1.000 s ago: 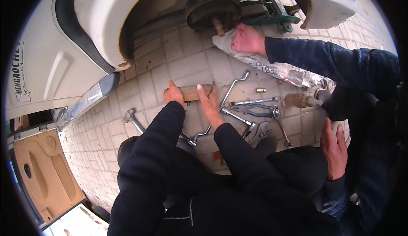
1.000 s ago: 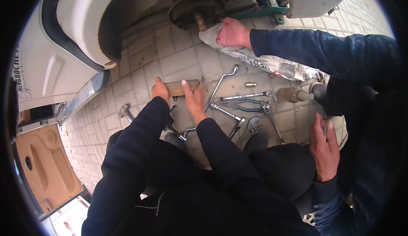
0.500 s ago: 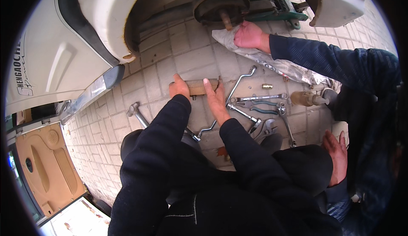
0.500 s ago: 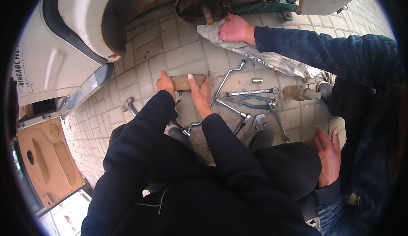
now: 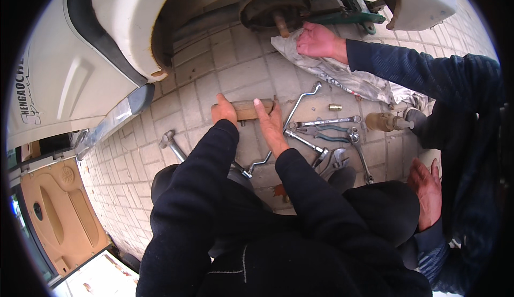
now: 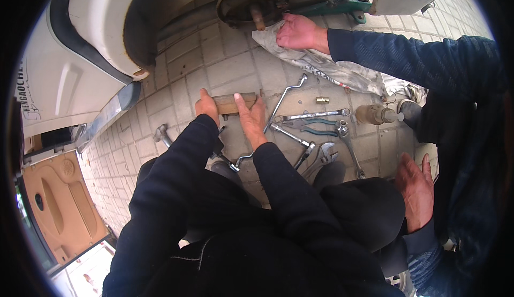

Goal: The person installs a brake drum onto a vehicle hub. They position the drum, insert a retaining clip, and use a hammer to tap the drum into place. A second person briefly wipes the hub area with a cloth.

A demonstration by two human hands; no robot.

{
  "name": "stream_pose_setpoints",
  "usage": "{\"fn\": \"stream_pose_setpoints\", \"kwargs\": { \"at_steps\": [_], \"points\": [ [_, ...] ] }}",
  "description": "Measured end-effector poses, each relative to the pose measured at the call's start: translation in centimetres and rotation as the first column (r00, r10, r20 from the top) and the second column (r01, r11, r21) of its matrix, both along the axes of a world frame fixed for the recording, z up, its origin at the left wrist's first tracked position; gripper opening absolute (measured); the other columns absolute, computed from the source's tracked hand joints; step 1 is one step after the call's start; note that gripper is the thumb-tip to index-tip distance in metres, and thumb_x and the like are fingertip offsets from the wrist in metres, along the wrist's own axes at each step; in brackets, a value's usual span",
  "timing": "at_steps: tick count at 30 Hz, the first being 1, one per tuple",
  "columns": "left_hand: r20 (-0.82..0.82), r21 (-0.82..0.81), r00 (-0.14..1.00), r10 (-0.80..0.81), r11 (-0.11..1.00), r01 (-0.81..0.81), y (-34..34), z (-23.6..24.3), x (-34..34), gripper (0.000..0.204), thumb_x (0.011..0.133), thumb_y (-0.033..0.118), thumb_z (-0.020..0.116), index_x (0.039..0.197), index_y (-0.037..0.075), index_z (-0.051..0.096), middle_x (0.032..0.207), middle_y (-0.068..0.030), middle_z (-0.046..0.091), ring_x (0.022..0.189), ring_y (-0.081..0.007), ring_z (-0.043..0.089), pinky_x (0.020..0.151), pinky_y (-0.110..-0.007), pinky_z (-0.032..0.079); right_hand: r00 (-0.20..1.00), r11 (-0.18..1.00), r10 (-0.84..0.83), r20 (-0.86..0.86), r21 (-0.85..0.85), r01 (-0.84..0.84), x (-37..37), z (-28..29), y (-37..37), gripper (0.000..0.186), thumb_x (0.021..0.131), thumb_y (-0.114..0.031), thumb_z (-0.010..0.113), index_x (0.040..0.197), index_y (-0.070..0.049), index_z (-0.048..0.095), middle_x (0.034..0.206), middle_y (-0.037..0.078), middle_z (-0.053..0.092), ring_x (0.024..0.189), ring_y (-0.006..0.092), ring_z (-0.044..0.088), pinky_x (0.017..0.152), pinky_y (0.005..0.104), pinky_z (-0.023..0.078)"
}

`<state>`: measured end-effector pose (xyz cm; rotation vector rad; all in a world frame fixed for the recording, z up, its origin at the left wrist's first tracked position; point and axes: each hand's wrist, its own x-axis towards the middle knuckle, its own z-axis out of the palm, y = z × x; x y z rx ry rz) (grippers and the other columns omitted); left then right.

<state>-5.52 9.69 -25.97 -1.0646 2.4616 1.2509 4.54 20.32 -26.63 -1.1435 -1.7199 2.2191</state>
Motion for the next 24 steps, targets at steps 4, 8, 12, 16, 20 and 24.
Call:
{"fn": "stream_pose_setpoints", "kwargs": {
  "at_steps": [4,8,12,16,20,24],
  "points": [
    [-0.001,0.005,1.000,0.001,1.000,-0.001,0.0,0.2,0.1,0.078,0.098,0.056,0.041,0.126,-0.015,0.061,0.127,-0.0349,0.064,0.124,-0.0475,0.058,0.107,-0.047,0.042,1.000,0.999,-0.004,0.021,0.049,0.003,0.0,0.1,-0.1,0.103,0.084,-0.063,0.074,0.147,0.011,0.042,0.145,0.032,0.048,0.138,0.0426,0.046,0.116,0.0450,0.036],
    [0.017,0.017,1.000,0.017,1.000,-0.017,0.2,0.7,0.1,0.078,0.098,0.055,0.041,0.127,-0.014,0.061,0.128,-0.0340,0.064,0.123,-0.0468,0.058,0.107,-0.046,0.042,0.998,0.997,0.004,0.059,0.078,-0.009,-0.2,0.2,-0.1,0.102,0.084,-0.063,0.075,0.146,0.012,0.043,0.143,0.032,0.050,0.136,0.0427,0.048,0.115,0.0453,0.037],
    [0.011,0.043,1.000,0.023,0.999,-0.024,0.5,1.2,0.3,0.077,0.098,0.055,0.042,0.127,-0.014,0.061,0.129,-0.0331,0.063,0.123,-0.0456,0.059,0.106,-0.045,0.043,0.996,0.997,0.065,0.059,0.028,-0.066,0.0,0.7,0.4,0.100,0.089,-0.057,0.073,0.152,0.010,0.035,0.147,0.027,0.049,0.137,0.0350,0.048,0.116,0.0393,0.037],
    [0.002,0.055,0.999,0.041,0.998,-0.041,0.7,1.5,0.5,0.077,0.099,0.055,0.042,0.128,-0.014,0.060,0.129,-0.0331,0.063,0.123,-0.0452,0.060,0.106,-0.046,0.044,0.996,0.996,0.064,0.069,0.054,-0.068,0.1,1.0,0.6,0.100,0.089,-0.057,0.074,0.151,0.010,0.036,0.146,0.027,0.050,0.136,0.0350,0.049,0.115,0.0395,0.038],
    [0.029,-0.020,1.000,0.006,1.000,-0.006,0.7,1.6,0.4,0.078,0.099,0.056,0.041,0.128,-0.014,0.060,0.129,-0.0338,0.063,0.124,-0.0458,0.059,0.106,-0.046,0.043,0.996,0.996,0.048,0.079,0.071,-0.054,-0.1,0.8,0.3,0.099,0.088,-0.058,0.074,0.150,0.011,0.037,0.144,0.027,0.052,0.135,0.0349,0.051,0.114,0.0395,0.039],
    [0.024,0.012,0.999,0.024,1.000,-0.024,0.5,1.4,0.3,0.079,0.099,0.056,0.041,0.127,-0.014,0.061,0.128,-0.0345,0.063,0.124,-0.0466,0.059,0.107,-0.047,0.043,0.997,0.999,-0.010,0.071,0.052,0.006,0.0,0.4,0.1,0.100,0.083,-0.062,0.076,0.143,0.011,0.046,0.141,0.032,0.052,0.132,0.0441,0.051,0.113,0.0456,0.040]
  ]
}}
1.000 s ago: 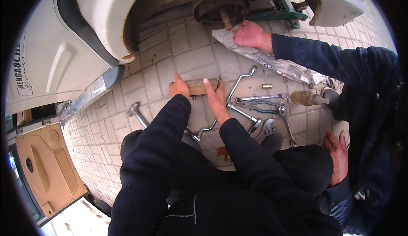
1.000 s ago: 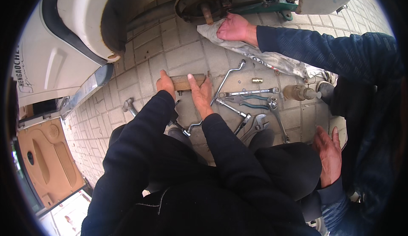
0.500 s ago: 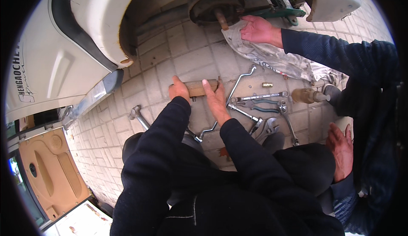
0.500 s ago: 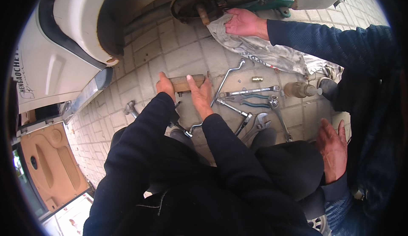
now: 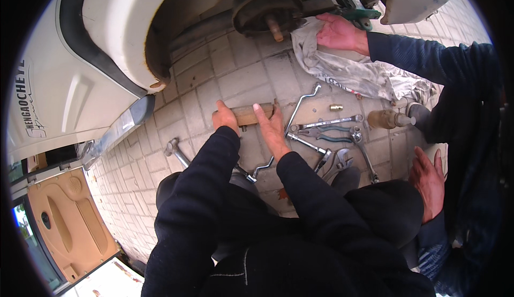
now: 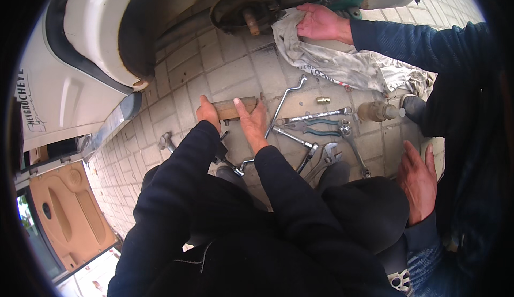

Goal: The person installs a brake drum onto a vehicle hub. They position the drum, insert a retaining clip, and use a hammer to tap the drum into place. A second person briefly wipes the hub area with a cloth.

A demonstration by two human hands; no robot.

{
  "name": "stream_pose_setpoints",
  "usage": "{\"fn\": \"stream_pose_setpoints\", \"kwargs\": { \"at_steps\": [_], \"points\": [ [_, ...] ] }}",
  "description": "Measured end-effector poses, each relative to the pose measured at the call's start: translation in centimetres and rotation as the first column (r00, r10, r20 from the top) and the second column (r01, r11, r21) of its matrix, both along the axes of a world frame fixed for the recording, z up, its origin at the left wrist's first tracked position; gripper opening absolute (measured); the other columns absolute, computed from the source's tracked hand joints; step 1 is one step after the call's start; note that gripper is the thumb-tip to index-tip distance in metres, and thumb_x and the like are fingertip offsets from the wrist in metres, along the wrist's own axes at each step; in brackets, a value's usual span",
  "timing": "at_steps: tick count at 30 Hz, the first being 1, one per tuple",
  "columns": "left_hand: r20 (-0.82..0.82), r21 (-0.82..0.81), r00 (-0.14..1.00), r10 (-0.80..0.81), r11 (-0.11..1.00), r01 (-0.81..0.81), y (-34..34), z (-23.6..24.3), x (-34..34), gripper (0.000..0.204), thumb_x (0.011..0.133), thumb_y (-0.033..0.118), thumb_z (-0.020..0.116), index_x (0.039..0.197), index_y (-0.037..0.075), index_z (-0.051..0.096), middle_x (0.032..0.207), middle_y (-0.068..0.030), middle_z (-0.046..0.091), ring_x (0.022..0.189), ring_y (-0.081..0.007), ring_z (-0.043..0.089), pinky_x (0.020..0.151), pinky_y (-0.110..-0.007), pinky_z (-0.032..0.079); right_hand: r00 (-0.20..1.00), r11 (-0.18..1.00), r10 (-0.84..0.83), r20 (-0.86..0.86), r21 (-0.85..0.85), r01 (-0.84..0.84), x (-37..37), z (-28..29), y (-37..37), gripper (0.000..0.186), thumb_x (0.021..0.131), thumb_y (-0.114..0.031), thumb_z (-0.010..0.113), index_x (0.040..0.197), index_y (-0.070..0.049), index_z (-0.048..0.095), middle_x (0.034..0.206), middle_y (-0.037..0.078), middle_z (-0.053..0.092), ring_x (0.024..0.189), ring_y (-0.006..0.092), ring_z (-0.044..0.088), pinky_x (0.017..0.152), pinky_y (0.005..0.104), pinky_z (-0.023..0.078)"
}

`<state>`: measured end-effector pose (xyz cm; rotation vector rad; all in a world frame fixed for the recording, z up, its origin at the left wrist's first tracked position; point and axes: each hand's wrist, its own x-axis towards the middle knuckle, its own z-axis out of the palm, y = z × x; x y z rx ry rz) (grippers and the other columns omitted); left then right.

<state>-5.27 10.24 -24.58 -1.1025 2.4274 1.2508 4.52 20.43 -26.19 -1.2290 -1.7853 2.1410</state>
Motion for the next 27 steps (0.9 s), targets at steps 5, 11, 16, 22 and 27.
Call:
{"fn": "stream_pose_setpoints", "kwargs": {
  "at_steps": [5,11,16,22,27],
  "points": [
    [0.006,0.002,1.000,-0.005,1.000,0.005,-0.4,-0.6,-0.1,0.079,0.098,0.056,0.040,0.127,-0.015,0.061,0.129,-0.0348,0.063,0.124,-0.0465,0.058,0.107,-0.047,0.043,1.000,0.999,0.025,-0.006,0.031,-0.025,0.0,-0.2,0.1,0.092,0.085,-0.059,0.076,0.141,0.009,0.049,0.136,0.027,0.057,0.127,0.0382,0.056,0.109,0.0425,0.043],
    [0.048,0.086,0.999,0.002,0.996,-0.006,-1.3,-1.5,-0.6,0.079,0.099,0.060,0.045,0.135,-0.009,0.055,0.129,-0.0237,0.062,0.115,-0.0339,0.063,0.098,-0.043,0.047,0.999,0.998,0.016,0.029,0.066,-0.018,-0.1,-0.1,-0.1,0.088,0.085,-0.057,0.077,0.140,0.008,0.051,0.134,0.026,0.060,0.125,0.0367,0.059,0.108,0.0413,0.045],
    [0.035,0.119,0.999,-0.030,0.993,0.025,-1.9,-1.8,-0.8,0.077,0.100,0.059,0.046,0.134,-0.008,0.054,0.131,-0.0238,0.061,0.113,-0.0338,0.063,0.096,-0.044,0.049,0.998,0.998,0.044,0.046,0.051,-0.047,-0.2,-0.3,0.0,0.107,0.080,-0.067,0.075,0.145,0.010,0.043,0.141,0.034,0.050,0.133,0.0450,0.049,0.113,0.0480,0.039],
    [-0.007,0.055,1.000,0.001,0.999,0.000,-1.0,-1.2,-0.3,0.080,0.099,0.056,0.040,0.127,-0.015,0.060,0.127,-0.0331,0.064,0.123,-0.0420,0.061,0.105,-0.046,0.044,0.995,0.998,0.035,0.090,0.052,-0.039,0.0,0.7,0.0,0.111,0.080,-0.071,0.073,0.147,0.010,0.040,0.145,0.032,0.048,0.135,0.0445,0.048,0.114,0.0469,0.038],
    [0.038,0.204,0.995,-0.091,0.976,0.082,-1.4,0.0,-0.3,0.079,0.097,0.060,0.046,0.132,-0.010,0.055,0.127,-0.0257,0.062,0.113,-0.0368,0.061,0.098,-0.046,0.046,0.989,0.995,0.099,0.106,0.001,-0.100,0.1,1.1,0.6,0.104,0.087,-0.065,0.071,0.151,0.009,0.036,0.148,0.030,0.047,0.140,0.0385,0.046,0.116,0.0422,0.036]
  ]
}}
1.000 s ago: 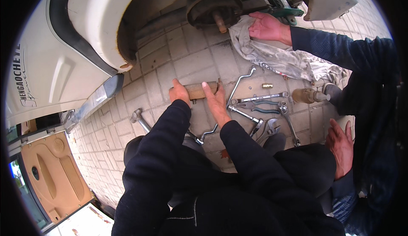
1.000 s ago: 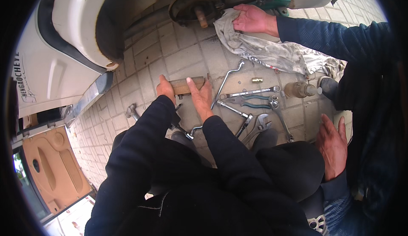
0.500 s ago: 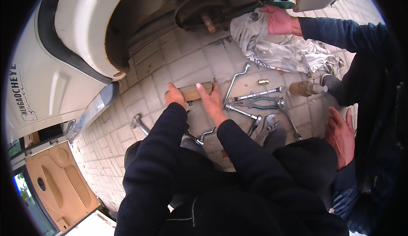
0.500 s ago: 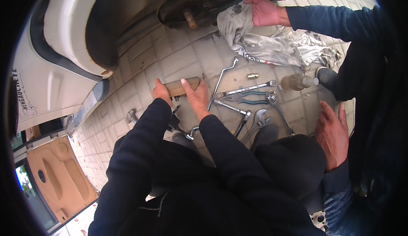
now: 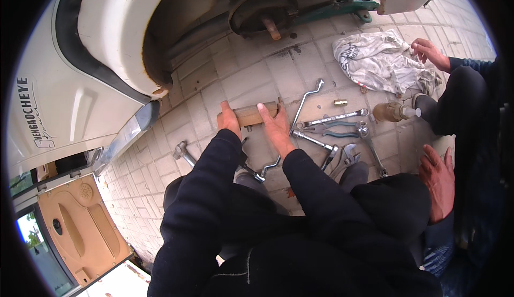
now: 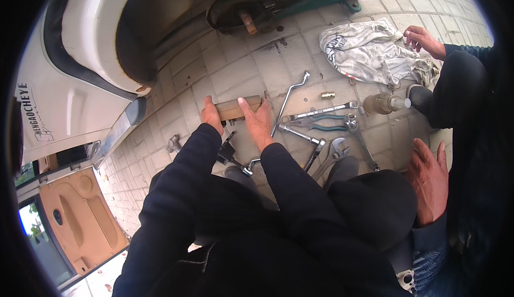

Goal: The person installs a brake drum onto a vehicle hub. They position the drum, insert a retaining clip, and use a hammer to tap the drum into place. A second person briefly wipes the hub area with a cloth.

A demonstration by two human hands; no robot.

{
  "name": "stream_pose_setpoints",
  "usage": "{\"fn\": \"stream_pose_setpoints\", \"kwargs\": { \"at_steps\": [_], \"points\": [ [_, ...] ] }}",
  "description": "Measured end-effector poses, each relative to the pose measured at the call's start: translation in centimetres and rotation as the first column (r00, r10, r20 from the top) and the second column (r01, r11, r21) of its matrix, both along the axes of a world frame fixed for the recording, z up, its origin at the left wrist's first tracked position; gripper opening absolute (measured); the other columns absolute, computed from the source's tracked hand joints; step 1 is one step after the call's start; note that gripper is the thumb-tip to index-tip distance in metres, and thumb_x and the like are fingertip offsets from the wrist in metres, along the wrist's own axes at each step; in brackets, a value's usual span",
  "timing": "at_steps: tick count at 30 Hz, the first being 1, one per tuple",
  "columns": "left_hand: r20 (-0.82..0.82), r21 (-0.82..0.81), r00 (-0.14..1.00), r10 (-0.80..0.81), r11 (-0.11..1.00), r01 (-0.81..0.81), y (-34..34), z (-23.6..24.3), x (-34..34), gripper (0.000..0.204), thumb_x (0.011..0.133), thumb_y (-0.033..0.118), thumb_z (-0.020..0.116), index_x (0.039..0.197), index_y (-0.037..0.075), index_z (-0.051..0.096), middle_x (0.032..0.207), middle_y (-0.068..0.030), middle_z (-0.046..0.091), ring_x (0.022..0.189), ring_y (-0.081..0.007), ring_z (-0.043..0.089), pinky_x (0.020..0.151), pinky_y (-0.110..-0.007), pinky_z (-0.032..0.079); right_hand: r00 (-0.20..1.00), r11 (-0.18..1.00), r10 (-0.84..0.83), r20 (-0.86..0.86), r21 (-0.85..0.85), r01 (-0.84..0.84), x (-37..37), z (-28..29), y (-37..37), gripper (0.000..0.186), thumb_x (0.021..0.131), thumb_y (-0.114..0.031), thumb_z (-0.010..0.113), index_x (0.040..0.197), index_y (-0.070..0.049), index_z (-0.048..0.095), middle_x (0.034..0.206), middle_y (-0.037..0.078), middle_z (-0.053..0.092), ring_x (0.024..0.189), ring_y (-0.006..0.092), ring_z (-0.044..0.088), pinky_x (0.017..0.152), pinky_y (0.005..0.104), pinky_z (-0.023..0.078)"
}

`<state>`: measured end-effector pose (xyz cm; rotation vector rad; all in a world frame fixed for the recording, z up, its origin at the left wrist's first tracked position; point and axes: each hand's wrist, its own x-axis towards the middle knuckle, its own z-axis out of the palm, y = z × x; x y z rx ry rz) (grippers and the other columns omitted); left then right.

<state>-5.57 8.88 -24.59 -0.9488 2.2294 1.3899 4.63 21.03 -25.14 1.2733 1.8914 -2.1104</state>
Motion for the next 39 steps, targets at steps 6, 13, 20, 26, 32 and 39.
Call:
{"fn": "stream_pose_setpoints", "kwargs": {
  "at_steps": [6,13,20,26,32,39],
  "points": [
    [0.134,0.264,0.969,-0.207,0.950,0.167,-1.9,2.3,0.2,0.093,0.094,0.074,0.051,0.156,0.007,0.033,0.153,-0.0170,0.045,0.138,-0.0339,0.045,0.114,-0.058,0.031,0.994,0.998,0.011,-0.109,-0.064,-0.018,-0.2,-1.3,-0.4,0.100,0.093,-0.066,0.064,0.152,0.009,0.033,0.149,0.026,0.046,0.141,0.0333,0.043,0.118,0.0396,0.034],
    [0.089,0.403,0.932,-0.352,0.868,0.289,-2.8,3.0,0.2,0.085,0.092,0.073,0.060,0.149,0.012,0.045,0.145,-0.0092,0.051,0.129,-0.0274,0.047,0.109,-0.049,0.036,0.981,0.984,-0.080,-0.177,-0.174,0.049,-2.2,-1.7,0.7,0.095,0.088,-0.067,0.070,0.137,0.012,0.048,0.136,0.029,0.057,0.129,0.0353,0.055,0.110,0.0424,0.042],
    [0.164,0.270,0.948,-0.273,0.937,0.223,-0.8,2.5,-1.4,0.098,0.086,0.082,0.058,0.150,0.009,0.043,0.143,-0.0131,0.053,0.126,-0.0302,0.051,0.104,-0.052,0.042,0.984,0.921,0.137,-0.114,-0.350,-0.168,-2.5,-0.3,3.8,0.104,0.093,-0.073,0.054,0.161,0.000,0.025,0.164,0.019,0.031,0.154,0.0308,0.024,0.125,0.0430,0.018],
    [0.235,0.378,0.943,-0.236,0.916,0.135,-0.9,2.7,-2.7,0.090,0.086,0.083,0.055,0.144,0.013,0.051,0.141,-0.0114,0.056,0.123,-0.0318,0.055,0.097,-0.052,0.049,0.968,0.928,0.177,-0.179,-0.297,-0.225,-2.6,0.2,4.1,0.106,0.092,-0.072,0.058,0.160,0.001,0.026,0.164,0.022,0.031,0.153,0.0318,0.026,0.124,0.0417,0.021],
    [0.286,0.389,0.923,-0.256,0.912,0.132,-0.6,2.4,-3.6,0.089,0.086,0.085,0.053,0.143,0.018,0.051,0.139,-0.0116,0.056,0.121,-0.0319,0.055,0.095,-0.052,0.051,0.986,0.939,0.139,-0.092,-0.305,-0.161,-3.6,-0.5,3.5,0.105,0.092,-0.078,0.052,0.162,-0.004,0.026,0.164,0.018,0.032,0.152,0.0331,0.028,0.123,0.0464,0.023],
    [0.365,0.428,0.897,-0.251,0.900,0.078,-0.3,3.2,-4.5,0.087,0.085,0.086,0.052,0.141,0.019,0.052,0.138,-0.0104,0.055,0.117,-0.0320,0.056,0.089,-0.050,0.054,0.964,0.910,0.216,-0.156,-0.326,-0.256,-3.4,-1.3,4.0,0.104,0.092,-0.082,0.046,0.165,-0.012,0.020,0.166,0.017,0.029,0.150,0.0431,0.029,0.121,0.0552,0.023]
  ]
}}
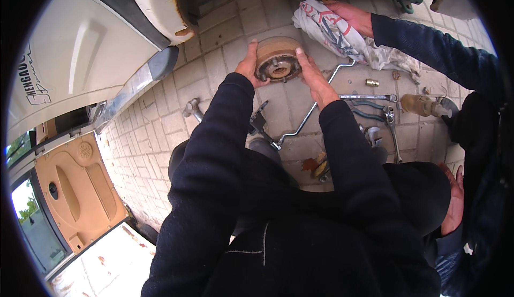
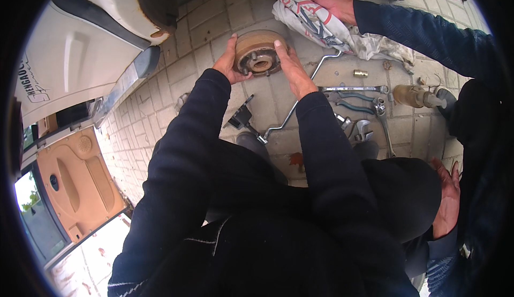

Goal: The person installs a brake drum onto a vehicle hub. They position the drum, insert a retaining clip, and use a hammer to tap the drum into place. A second person briefly wipes the hub area with a cloth.

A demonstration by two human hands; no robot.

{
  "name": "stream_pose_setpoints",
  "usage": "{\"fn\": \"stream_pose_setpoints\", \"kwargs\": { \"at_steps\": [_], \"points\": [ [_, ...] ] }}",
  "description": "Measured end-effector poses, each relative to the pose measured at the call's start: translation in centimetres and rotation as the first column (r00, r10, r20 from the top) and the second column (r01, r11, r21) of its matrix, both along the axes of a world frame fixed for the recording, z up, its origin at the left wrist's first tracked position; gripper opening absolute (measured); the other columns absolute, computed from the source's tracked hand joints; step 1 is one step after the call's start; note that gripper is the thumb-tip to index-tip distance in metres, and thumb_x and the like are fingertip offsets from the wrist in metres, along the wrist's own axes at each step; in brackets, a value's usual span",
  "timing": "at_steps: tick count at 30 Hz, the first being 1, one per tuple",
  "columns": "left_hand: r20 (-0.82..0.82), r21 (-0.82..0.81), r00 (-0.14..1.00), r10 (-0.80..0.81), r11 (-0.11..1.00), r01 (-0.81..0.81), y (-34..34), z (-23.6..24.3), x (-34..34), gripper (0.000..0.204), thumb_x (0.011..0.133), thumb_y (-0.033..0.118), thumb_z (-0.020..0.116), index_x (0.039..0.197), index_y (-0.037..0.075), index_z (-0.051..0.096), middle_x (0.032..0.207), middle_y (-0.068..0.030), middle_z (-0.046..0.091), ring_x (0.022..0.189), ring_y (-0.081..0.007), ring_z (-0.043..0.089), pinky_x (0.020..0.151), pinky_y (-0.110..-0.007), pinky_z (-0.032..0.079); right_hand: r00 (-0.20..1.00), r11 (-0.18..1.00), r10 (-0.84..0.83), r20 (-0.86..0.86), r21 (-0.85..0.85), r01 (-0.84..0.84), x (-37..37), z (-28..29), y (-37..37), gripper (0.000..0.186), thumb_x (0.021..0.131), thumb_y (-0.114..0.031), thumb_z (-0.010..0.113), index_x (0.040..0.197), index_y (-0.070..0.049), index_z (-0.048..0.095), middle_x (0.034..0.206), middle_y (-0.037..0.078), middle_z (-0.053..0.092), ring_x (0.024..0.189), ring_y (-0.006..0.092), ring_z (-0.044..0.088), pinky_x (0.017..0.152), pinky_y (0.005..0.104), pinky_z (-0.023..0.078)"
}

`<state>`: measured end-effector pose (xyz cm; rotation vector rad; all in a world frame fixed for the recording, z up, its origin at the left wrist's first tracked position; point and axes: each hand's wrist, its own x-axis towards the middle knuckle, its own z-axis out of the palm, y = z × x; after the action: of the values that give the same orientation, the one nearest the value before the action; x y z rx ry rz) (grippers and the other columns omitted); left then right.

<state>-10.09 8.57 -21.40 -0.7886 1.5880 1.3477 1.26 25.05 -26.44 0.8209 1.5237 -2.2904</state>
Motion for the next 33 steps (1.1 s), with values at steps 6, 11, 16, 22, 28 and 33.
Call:
{"fn": "stream_pose_setpoints", "kwargs": {
  "at_steps": [6,11,16,22,28,33],
  "points": [
    [-0.099,0.038,0.995,-0.025,0.999,0.029,0.3,1.2,0.7,0.093,0.085,0.087,0.049,0.151,0.021,0.045,0.150,-0.0145,0.049,0.129,-0.0417,0.052,0.097,-0.057,0.051,1.000,0.999,0.002,-0.009,0.037,-0.001,-0.6,-0.9,-0.1,0.102,0.093,-0.082,0.044,0.165,-0.014,0.020,0.165,0.017,0.031,0.148,0.0435,0.034,0.120,0.0577,0.025],
    [-0.051,-0.050,0.996,-0.076,0.996,0.074,0.1,1.8,0.9,0.108,0.083,0.091,0.044,0.162,0.020,0.029,0.162,-0.0240,0.034,0.139,-0.0618,0.037,0.110,-0.070,0.034,1.000,0.998,0.002,-0.010,0.062,-0.002,-1.0,-1.0,0.1,0.103,0.093,-0.081,0.045,0.165,-0.013,0.019,0.165,0.017,0.031,0.146,0.0433,0.037,0.118,0.0570,0.028],
    [-0.029,-0.051,0.992,-0.123,0.991,0.121,0.4,1.6,1.0,0.118,0.078,0.097,0.041,0.166,0.020,0.020,0.167,-0.0253,0.024,0.143,-0.0657,0.024,0.115,-0.075,0.018,0.995,0.996,-0.089,-0.043,-0.014,0.088,0.1,0.3,-0.4,0.103,0.096,-0.073,0.049,0.164,-0.004,0.015,0.166,0.021,0.026,0.153,0.0359,0.026,0.123,0.0457,0.024],
    [-0.089,-0.054,0.984,-0.154,0.987,0.150,0.1,0.9,1.3,0.110,0.082,0.094,0.038,0.165,0.023,0.023,0.168,-0.0193,0.024,0.150,-0.0545,0.022,0.116,-0.074,0.014,0.988,0.988,-0.147,-0.053,-0.052,0.144,0.7,0.6,-0.8,0.103,0.097,-0.070,0.052,0.163,0.000,0.014,0.164,0.026,0.027,0.155,0.0349,0.023,0.124,0.0424,0.023],
    [-0.144,0.017,0.981,-0.133,0.990,0.137,-0.2,-0.1,1.2,0.099,0.089,0.089,0.035,0.161,0.022,0.032,0.163,-0.0137,0.038,0.147,-0.0429,0.037,0.116,-0.071,0.019,0.993,0.992,-0.120,0.005,-0.039,0.120,0.4,0.6,-1.1,0.112,0.094,-0.077,0.049,0.165,-0.004,0.003,0.170,0.021,0.013,0.158,0.0319,0.011,0.126,0.0430,0.018],
    [-0.154,-0.003,0.975,-0.160,0.987,0.162,-0.3,-0.1,1.2,0.099,0.089,0.089,0.034,0.159,0.020,0.035,0.160,-0.0124,0.043,0.145,-0.0404,0.041,0.116,-0.068,0.022,0.987,0.986,-0.159,-0.033,-0.044,0.158,0.4,0.7,-1.2,0.107,0.096,-0.072,0.051,0.164,-0.003,0.007,0.169,0.022,0.015,0.157,0.0327,0.014,0.126,0.0427,0.019]
  ]
}}
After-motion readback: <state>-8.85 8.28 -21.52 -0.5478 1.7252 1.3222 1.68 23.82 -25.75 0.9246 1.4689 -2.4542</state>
